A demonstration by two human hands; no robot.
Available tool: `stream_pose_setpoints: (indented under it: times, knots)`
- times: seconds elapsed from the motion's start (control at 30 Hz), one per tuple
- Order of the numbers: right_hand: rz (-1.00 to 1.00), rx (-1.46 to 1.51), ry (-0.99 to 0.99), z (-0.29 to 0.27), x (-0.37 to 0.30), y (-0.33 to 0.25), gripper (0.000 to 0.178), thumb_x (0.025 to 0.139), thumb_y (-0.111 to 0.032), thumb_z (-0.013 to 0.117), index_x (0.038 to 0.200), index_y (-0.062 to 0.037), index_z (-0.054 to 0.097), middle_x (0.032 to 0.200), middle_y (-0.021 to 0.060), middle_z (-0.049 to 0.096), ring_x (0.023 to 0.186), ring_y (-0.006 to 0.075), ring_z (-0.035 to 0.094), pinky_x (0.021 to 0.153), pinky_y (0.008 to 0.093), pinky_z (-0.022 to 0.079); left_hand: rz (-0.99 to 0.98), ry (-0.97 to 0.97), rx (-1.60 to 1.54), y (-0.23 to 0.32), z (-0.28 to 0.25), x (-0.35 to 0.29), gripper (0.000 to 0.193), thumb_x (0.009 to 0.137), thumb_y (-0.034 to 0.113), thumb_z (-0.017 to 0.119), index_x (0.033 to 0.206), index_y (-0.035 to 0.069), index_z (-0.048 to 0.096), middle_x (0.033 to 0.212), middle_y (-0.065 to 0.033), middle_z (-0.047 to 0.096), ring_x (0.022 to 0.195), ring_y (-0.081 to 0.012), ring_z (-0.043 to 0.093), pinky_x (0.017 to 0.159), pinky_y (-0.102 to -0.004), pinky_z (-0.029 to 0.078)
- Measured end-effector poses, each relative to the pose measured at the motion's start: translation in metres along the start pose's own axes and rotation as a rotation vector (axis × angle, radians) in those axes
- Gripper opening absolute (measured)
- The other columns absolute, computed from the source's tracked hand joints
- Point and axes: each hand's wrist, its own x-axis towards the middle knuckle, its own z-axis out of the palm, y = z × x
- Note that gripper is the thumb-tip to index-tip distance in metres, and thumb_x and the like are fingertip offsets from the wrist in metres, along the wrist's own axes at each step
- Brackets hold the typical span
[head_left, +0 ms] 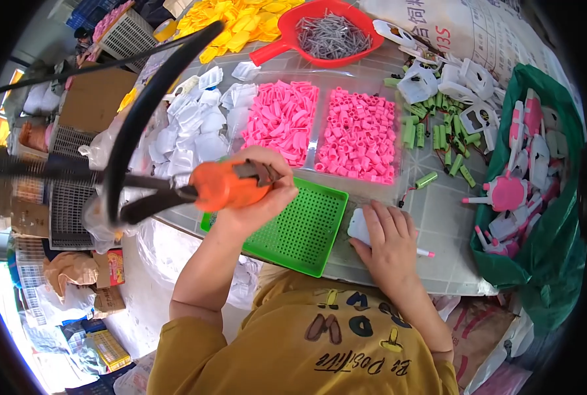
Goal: Assembling plastic toy walkie-talkies by fitting internal components and shells together using an electric screwdriver.
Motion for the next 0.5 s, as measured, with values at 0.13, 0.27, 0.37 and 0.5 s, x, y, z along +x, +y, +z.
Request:
stream_pose_setpoints:
  times: [0.13, 0.27, 0.37, 0.5]
  knots:
    - [-0.017, -0.152, -0.007, -0.012, 0.001, -0.005, 0.067, 0.079, -0.036, 0.080, 0.138, -0.0119, 0.058, 0.136, 0.0107, 0.059, 0.120, 0.0318, 0.056, 0.109, 0.0581, 0.039, 0.011, 0.029, 0.101, -0.016, -0.012, 0.002, 0.022, 0.075, -0.003, 0.076, 0.093, 0.003, 0.064, 0.080, -0.0016, 0.062, 0.071, -0.0092, 0.057, 0.067, -0.0262, 0.045]
    - [0.012, -0.103, -0.042, -0.010, -0.002, -0.001, 0.071, 0.075, -0.029, 0.083, 0.140, -0.0129, 0.058, 0.141, 0.0104, 0.057, 0.124, 0.0339, 0.054, 0.110, 0.0577, 0.038, 0.030, 0.021, 0.066, -0.019, -0.014, 0.005, 0.021, 0.076, -0.003, 0.075, 0.092, 0.003, 0.063, 0.081, -0.0022, 0.063, 0.071, -0.0095, 0.057, 0.067, -0.0261, 0.045]
    - [-0.002, -0.024, -0.016, -0.006, -0.003, 0.002, 0.071, 0.076, -0.027, 0.082, 0.140, -0.0104, 0.058, 0.139, 0.0115, 0.057, 0.122, 0.0351, 0.054, 0.109, 0.0569, 0.039, 0.019, 0.013, -0.005, -0.020, -0.013, 0.004, 0.020, 0.076, -0.003, 0.074, 0.092, 0.003, 0.063, 0.081, -0.0029, 0.063, 0.072, -0.0094, 0.058, 0.067, -0.0262, 0.045]
    - [0.010, 0.035, -0.002, -0.007, -0.002, 0.000, 0.070, 0.077, -0.023, 0.081, 0.140, -0.0061, 0.057, 0.138, 0.0132, 0.056, 0.120, 0.0375, 0.053, 0.107, 0.0552, 0.040, -0.023, 0.051, -0.025, -0.017, -0.009, 0.003, 0.021, 0.075, -0.004, 0.074, 0.092, 0.003, 0.063, 0.082, -0.0036, 0.064, 0.072, -0.0096, 0.059, 0.068, -0.0259, 0.046]
